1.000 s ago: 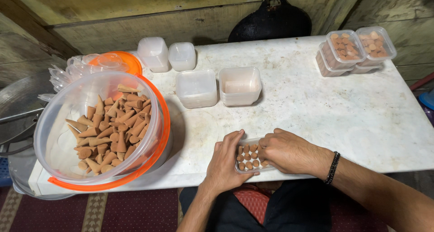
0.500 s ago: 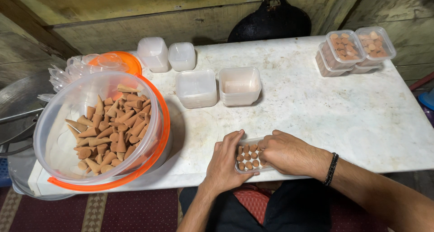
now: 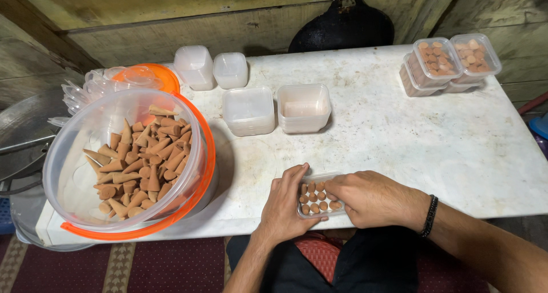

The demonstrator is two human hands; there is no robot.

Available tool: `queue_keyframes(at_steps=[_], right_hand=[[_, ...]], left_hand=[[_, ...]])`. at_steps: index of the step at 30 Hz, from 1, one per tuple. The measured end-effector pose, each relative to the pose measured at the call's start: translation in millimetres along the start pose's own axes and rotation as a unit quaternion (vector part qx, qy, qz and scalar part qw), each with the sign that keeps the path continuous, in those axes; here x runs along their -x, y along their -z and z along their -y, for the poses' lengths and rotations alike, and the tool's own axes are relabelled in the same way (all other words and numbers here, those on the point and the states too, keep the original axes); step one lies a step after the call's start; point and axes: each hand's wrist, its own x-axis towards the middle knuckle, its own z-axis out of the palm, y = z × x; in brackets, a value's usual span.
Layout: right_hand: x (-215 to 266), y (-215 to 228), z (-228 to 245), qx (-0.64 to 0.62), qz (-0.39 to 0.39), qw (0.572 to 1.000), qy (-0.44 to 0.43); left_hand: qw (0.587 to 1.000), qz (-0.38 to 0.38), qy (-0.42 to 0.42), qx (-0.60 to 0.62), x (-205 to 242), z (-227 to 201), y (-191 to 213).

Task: The person sorts incense cones from a large bucket into smaller plastic containers by hand, arranging them neatly in rows.

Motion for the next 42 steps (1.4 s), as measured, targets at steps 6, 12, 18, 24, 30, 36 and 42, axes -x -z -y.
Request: queue_keyframes(at_steps=[6, 12, 18, 24, 30, 36, 42], right_hand=[[-1, 1, 10, -0.022, 0.065, 0.996, -0.065], [-9, -9, 8, -0.03, 0.061, 0.996, -0.065], [-10, -5, 10, -0.029, 0.075, 0.994, -0.074], [-9, -7, 7, -0.009, 0.076, 0.994, -0.079], [-5, -3, 8, -0.054, 0.072, 0.992, -0.085], [3, 8, 9, -0.07, 0.053, 0.991, -0.104], [17, 26, 8, -0.09, 0.025, 0.99, -0.103]], left_hand=[[1.0, 0.0, 0.002, -0.003, 0, 0, 1], [1.0, -0.003, -0.001, -0.002, 0, 0, 0], [1.0, -0.001, 0.001, -0.001, 0, -1, 1], [1.0, -0.004, 0.001, 0.001, 0, -1, 1], [1.0, -0.001, 0.005, 0.0, 0, -2, 1], [1.0, 0.002, 0.007, 0.0, 0, -1, 0], [0.999, -0.022, -0.021, 0.009, 1, -3, 6]])
